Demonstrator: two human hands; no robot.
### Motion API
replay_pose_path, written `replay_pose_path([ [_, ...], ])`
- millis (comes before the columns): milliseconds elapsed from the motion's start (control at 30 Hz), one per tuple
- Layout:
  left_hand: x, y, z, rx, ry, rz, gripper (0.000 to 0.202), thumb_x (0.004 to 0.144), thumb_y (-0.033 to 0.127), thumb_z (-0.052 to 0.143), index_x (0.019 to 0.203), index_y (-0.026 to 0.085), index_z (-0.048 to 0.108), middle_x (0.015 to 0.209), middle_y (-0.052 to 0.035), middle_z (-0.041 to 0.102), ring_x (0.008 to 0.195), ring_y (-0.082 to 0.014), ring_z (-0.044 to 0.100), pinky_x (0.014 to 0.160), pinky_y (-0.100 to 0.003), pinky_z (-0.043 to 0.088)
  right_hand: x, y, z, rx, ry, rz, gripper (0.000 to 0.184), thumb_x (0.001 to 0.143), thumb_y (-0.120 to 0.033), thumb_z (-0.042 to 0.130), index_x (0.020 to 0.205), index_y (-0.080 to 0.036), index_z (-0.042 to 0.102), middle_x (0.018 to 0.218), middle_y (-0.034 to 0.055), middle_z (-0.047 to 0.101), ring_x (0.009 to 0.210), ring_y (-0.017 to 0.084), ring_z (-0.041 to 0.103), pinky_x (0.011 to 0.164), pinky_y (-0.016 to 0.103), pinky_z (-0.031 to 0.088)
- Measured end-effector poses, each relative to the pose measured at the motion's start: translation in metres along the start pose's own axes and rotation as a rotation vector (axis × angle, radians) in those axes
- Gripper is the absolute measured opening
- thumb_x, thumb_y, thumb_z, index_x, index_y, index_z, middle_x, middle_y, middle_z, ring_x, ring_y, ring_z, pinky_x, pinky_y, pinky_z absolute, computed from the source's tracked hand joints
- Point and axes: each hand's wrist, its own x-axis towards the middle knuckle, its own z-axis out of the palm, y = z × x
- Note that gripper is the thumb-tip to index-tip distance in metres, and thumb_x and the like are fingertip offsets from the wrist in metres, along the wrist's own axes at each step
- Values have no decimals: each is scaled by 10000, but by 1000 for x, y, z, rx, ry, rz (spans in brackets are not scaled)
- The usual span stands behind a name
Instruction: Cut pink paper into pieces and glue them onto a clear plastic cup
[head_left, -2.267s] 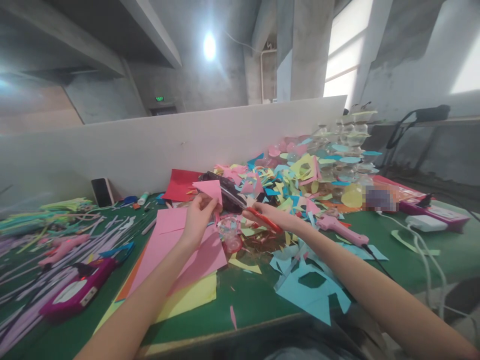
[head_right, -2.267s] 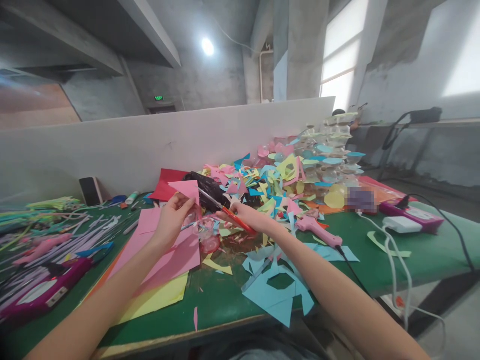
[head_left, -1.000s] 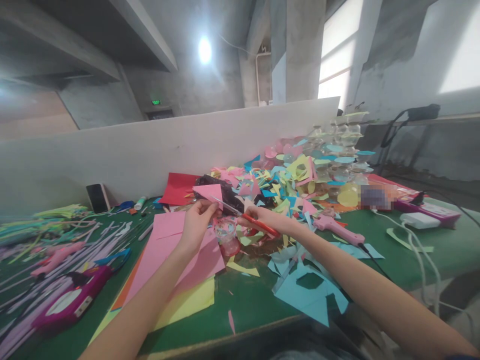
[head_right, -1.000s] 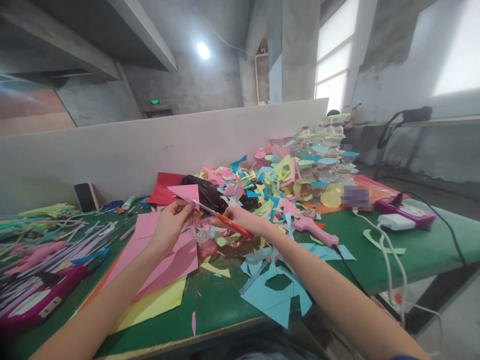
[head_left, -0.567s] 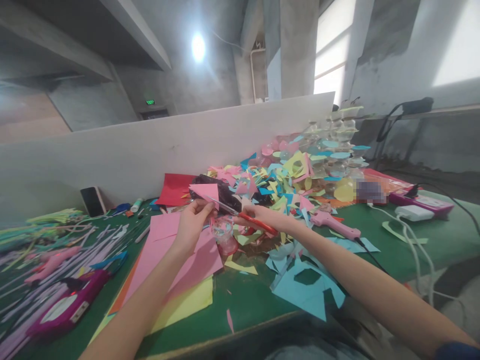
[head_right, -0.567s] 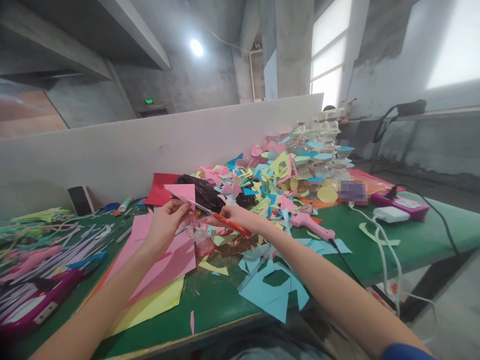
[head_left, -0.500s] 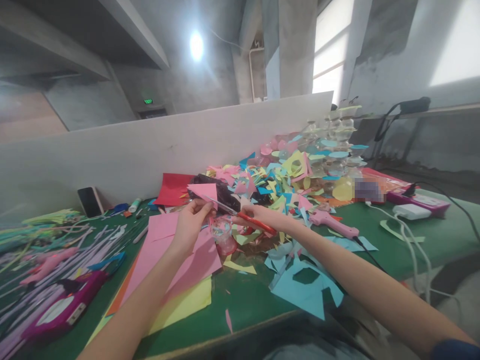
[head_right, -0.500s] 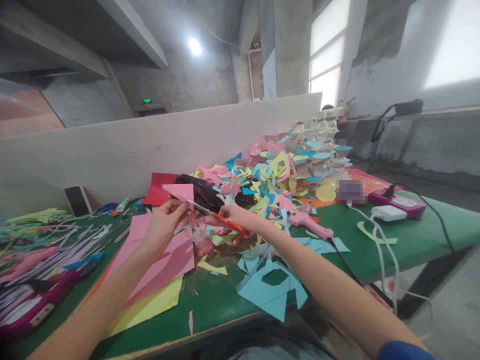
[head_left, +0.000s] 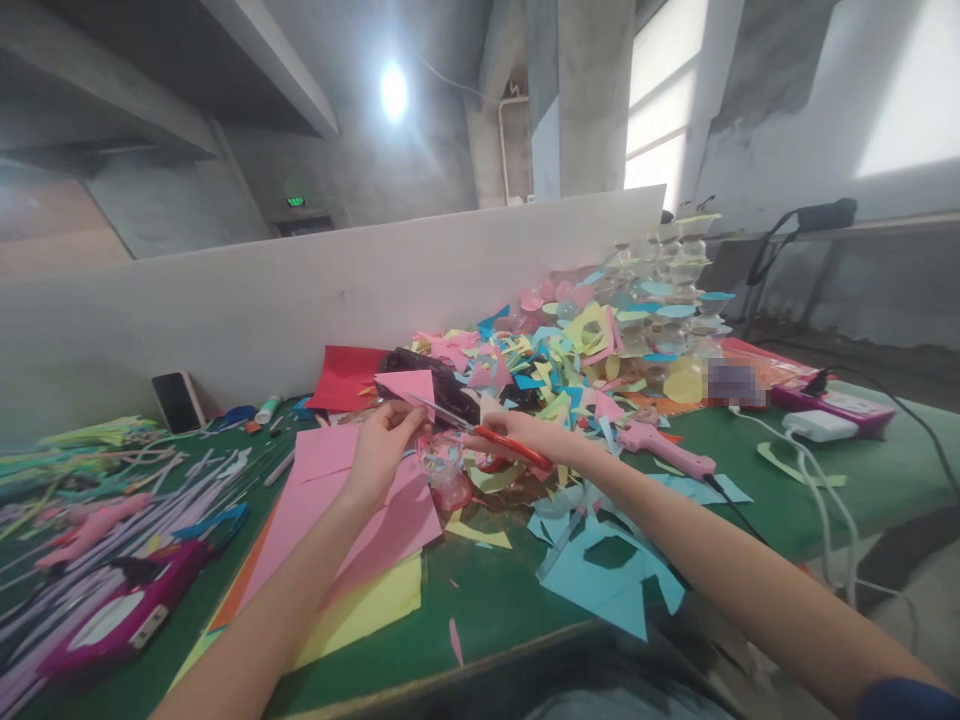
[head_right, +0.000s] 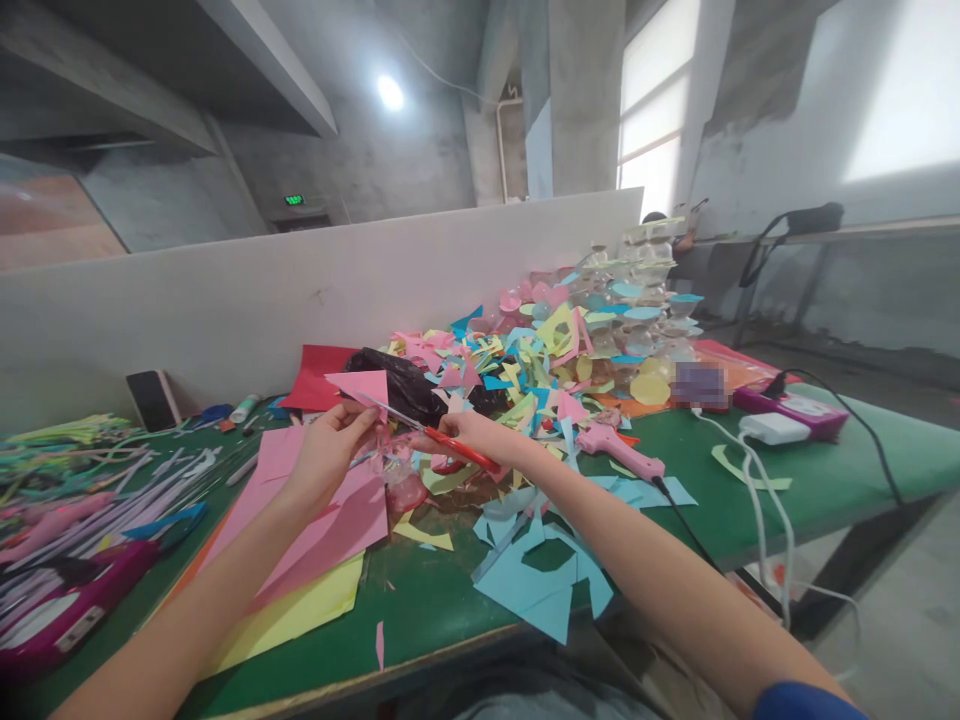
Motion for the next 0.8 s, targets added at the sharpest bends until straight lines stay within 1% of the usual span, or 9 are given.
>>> replay_pose_path([
  [67,-1,0,0,6,-1,-4,366,585,423,803,717,145,605,687,-11,640,663,-127,610,727,-266,499,-1,-1,0,14,-8,9,529,707,-714,591,751,-195,506,664,-37,503,545,106,507,425,196,400],
  [167,-1,0,0,-1,-4,-12,377,586,428,805,736,143,610,693,-10,641,670,-125,609,741,-266,496,-3,-5,0,-24,6,10,536,705,-721,589,733,-193,500,627,-46,483,515,95,481,415,193,389],
  [267,-1,-1,0,-12,-6,-16,388,579,433,809,737,140,610,678,-10,636,669,-125,606,739,-265,497,-4,-7,0,-48,10,42,545,704,-736,577,745,-197,505,602,-51,476,489,92,465,401,198,387],
  [400,0,-1,-1,-28,3,-22,398,552,435,821,720,140,612,661,-10,630,662,-129,604,728,-269,500,-3,-6,1,-19,2,52,550,692,-736,596,768,-197,511,636,-41,497,493,96,488,371,193,387],
  [500,0,-2,-1,-27,-12,-24,386,560,424,818,720,139,614,665,-17,636,656,-129,604,718,-264,498,-3,-4,3,79,-42,59,552,679,-709,641,843,-208,478,713,-28,540,565,121,557,379,194,432],
  [567,-1,-3,0,-6,-40,-20,373,575,414,810,739,136,624,659,-23,641,635,-131,600,693,-263,496,-4,-3,4,142,-70,46,552,682,-688,660,878,-218,446,777,-12,571,671,151,606,413,196,475],
  [633,-1,-4,0,17,-65,-19,366,591,409,800,765,132,636,653,-27,645,613,-133,597,668,-261,492,-4,-3,6,169,-83,33,549,694,-682,654,891,-223,426,825,4,593,761,176,627,430,195,494],
  [700,-2,-4,1,18,-75,-22,361,604,404,792,781,129,640,663,-27,650,613,-129,599,667,-254,489,-4,-3,7,172,-81,37,554,701,-692,639,898,-226,414,842,13,605,788,188,632,420,195,492],
  [800,-1,-4,1,1,-75,-27,361,611,397,792,799,128,641,673,-22,654,626,-121,599,675,-242,485,-1,-1,8,156,-57,67,576,697,-722,615,913,-221,427,840,15,602,751,184,631,410,198,477],
])
